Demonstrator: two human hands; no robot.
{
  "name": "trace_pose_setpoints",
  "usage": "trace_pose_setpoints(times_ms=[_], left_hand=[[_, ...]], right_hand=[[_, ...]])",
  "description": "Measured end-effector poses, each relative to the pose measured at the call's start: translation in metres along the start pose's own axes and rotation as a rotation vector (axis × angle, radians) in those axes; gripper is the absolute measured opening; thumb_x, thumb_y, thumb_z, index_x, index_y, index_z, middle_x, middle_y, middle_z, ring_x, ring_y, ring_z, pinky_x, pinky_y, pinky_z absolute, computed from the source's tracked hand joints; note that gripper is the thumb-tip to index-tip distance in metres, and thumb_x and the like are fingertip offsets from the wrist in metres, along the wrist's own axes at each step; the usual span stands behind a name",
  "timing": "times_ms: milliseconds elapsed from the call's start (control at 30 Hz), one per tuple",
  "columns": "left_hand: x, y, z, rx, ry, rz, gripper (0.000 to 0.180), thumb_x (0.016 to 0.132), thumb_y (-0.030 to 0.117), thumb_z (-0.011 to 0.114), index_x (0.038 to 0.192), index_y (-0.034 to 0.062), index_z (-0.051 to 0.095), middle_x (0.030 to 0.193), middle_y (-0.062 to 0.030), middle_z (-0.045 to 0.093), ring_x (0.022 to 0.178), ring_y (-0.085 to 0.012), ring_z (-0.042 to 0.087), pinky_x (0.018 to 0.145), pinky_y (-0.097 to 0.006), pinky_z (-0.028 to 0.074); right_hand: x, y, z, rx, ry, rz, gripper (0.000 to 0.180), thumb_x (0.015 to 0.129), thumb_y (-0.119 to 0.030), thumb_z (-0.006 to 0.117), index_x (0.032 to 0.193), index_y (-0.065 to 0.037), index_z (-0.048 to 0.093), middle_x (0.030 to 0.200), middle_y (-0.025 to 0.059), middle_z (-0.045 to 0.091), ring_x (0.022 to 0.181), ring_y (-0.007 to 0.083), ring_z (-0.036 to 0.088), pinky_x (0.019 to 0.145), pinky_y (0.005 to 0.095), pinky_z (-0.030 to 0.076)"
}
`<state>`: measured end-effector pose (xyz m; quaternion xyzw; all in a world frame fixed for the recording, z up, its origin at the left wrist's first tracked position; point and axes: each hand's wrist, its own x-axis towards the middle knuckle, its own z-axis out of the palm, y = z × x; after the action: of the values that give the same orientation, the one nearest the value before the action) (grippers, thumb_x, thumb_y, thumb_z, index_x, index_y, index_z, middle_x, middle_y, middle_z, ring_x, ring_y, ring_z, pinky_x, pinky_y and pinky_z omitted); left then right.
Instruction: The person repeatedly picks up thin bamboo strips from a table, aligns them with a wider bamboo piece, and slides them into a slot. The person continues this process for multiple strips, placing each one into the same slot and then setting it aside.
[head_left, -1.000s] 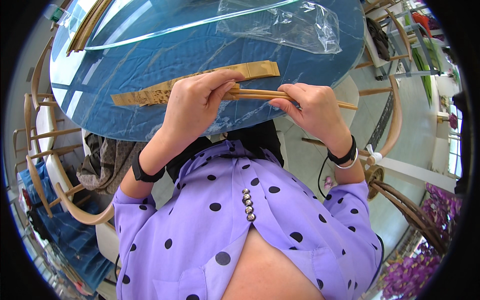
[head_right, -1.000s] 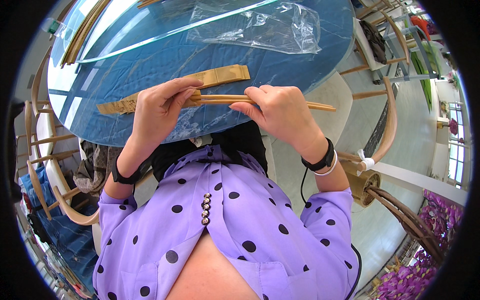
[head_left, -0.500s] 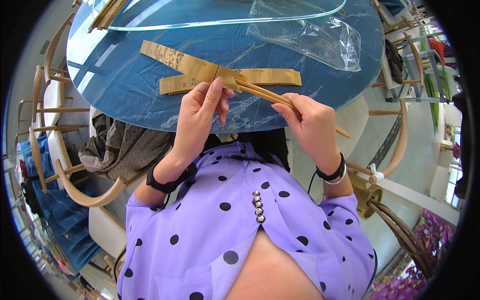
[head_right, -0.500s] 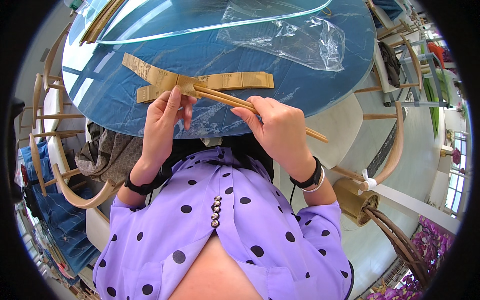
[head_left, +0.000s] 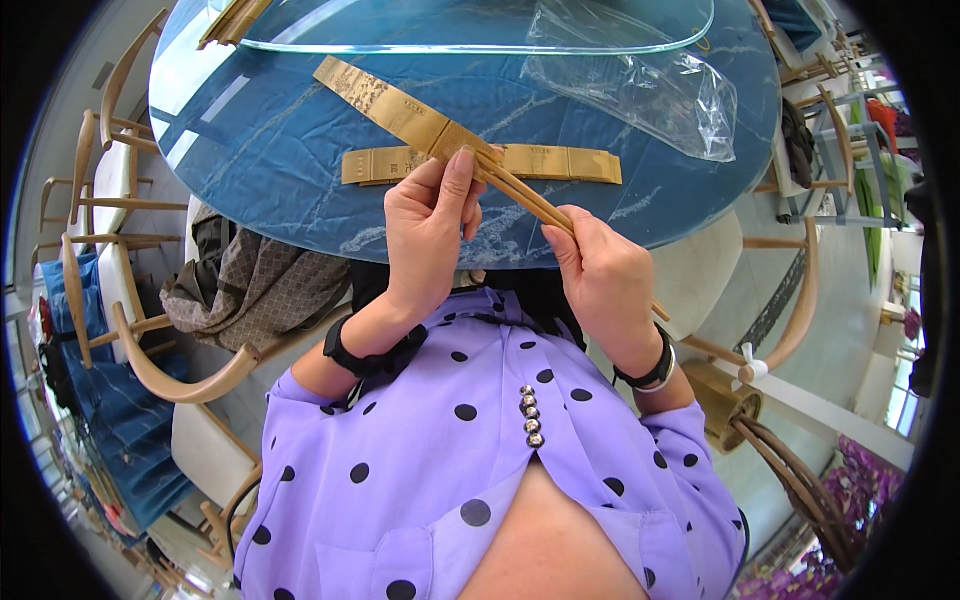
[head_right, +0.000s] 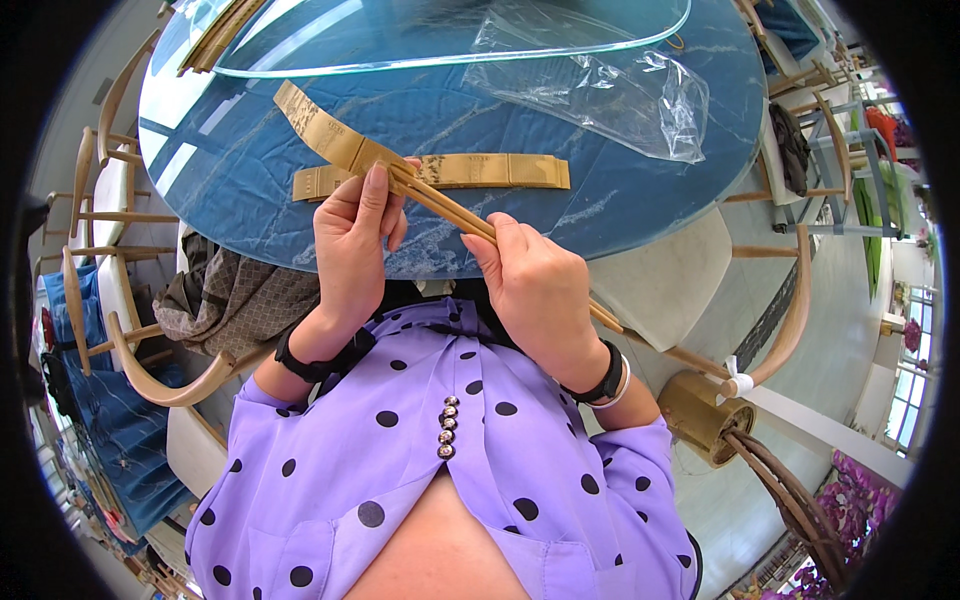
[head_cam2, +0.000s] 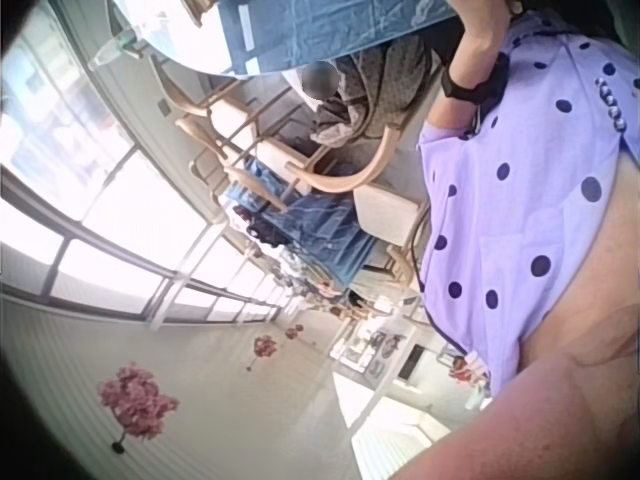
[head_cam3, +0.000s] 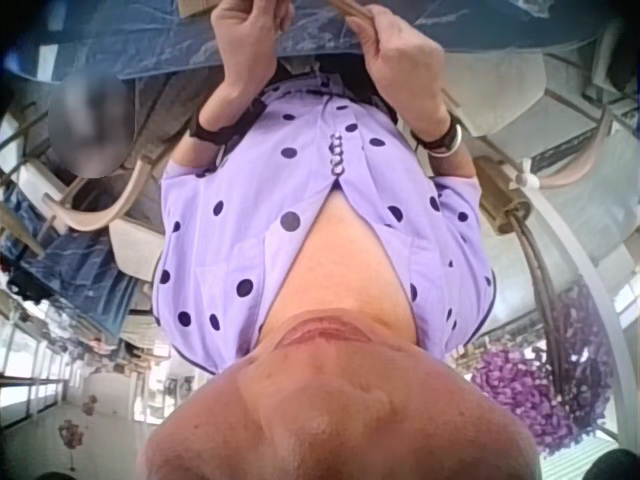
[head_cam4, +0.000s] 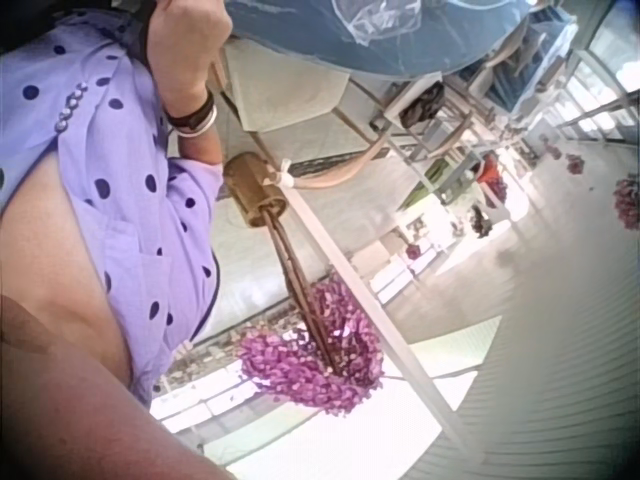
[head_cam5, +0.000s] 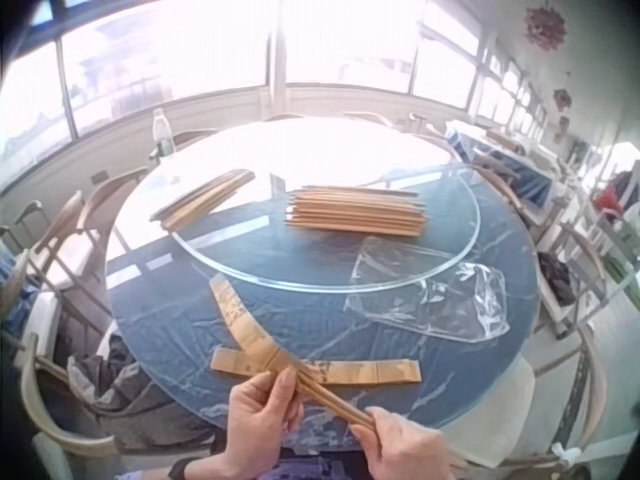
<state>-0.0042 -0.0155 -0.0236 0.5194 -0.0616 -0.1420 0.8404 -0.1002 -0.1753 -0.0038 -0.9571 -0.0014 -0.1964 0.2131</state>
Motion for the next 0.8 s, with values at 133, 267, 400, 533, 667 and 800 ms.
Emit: trace_pose_setpoints(times_ms=[133,267,400,533,667,800], left_hand=[[-0.003,-0.001,-0.004,0.126,-0.044,-0.021,0.037,0.108,0.027,0.054,0.106,-0.0058,0.072,0.079,-0.0025,0.063,0.054,-0.0026,0.035,0.047,-0.021,0.032],[-0.004,-0.005,-0.005,0.109,-0.050,-0.045,0.037,0.108,0.027,0.055,0.106,-0.0056,0.072,0.081,-0.0034,0.065,0.054,-0.0019,0.035,0.046,-0.020,0.031],[-0.004,0.003,0.005,-0.025,-0.019,-0.072,0.035,0.106,0.028,0.059,0.097,-0.0031,0.071,0.069,0.0027,0.057,0.050,0.0006,0.037,0.044,-0.020,0.028],[-0.004,-0.001,0.003,0.088,-0.054,-0.075,0.036,0.109,0.027,0.053,0.110,-0.0042,0.071,0.064,0.0050,0.048,0.050,-0.0004,0.029,0.045,-0.020,0.025],[-0.001,0.008,0.001,0.026,0.015,-0.001,0.033,0.107,0.026,0.056,0.104,-0.0034,0.072,0.062,0.0076,0.047,0.050,0.0010,0.029,0.044,-0.020,0.022],[0.023,0.033,-0.021,-0.015,0.153,0.200,0.033,0.107,0.026,0.057,0.104,-0.0031,0.073,0.059,0.0090,0.042,0.048,0.0014,0.026,0.044,-0.020,0.020]], right_hand=[[-0.003,-0.004,0.001,-0.073,0.013,0.010,0.030,0.098,-0.027,0.066,0.105,0.003,0.065,0.079,0.0139,0.068,0.064,0.0298,0.067,0.053,0.0372,0.052],[-0.003,-0.004,0.002,-0.004,-0.018,0.039,0.028,0.099,-0.026,0.066,0.106,0.001,0.066,0.082,0.0140,0.070,0.066,0.0309,0.068,0.055,0.0374,0.052],[-0.004,-0.008,0.000,0.016,-0.036,0.084,0.024,0.099,-0.024,0.065,0.106,-0.001,0.067,0.085,0.0142,0.071,0.069,0.0330,0.068,0.059,0.0382,0.053],[-0.004,-0.008,0.001,-0.013,-0.016,0.044,0.028,0.099,-0.026,0.066,0.105,0.001,0.065,0.079,0.0130,0.068,0.065,0.0310,0.067,0.055,0.0377,0.052],[-0.005,-0.006,0.002,0.061,-0.022,0.026,0.026,0.098,-0.024,0.066,0.109,0.000,0.066,0.081,0.0128,0.068,0.067,0.0313,0.067,0.057,0.0380,0.052],[-0.017,0.009,-0.016,0.190,-0.047,-0.017,0.024,0.098,-0.019,0.066,0.115,-0.002,0.066,0.086,0.0118,0.069,0.070,0.0300,0.067,0.060,0.0359,0.053]])
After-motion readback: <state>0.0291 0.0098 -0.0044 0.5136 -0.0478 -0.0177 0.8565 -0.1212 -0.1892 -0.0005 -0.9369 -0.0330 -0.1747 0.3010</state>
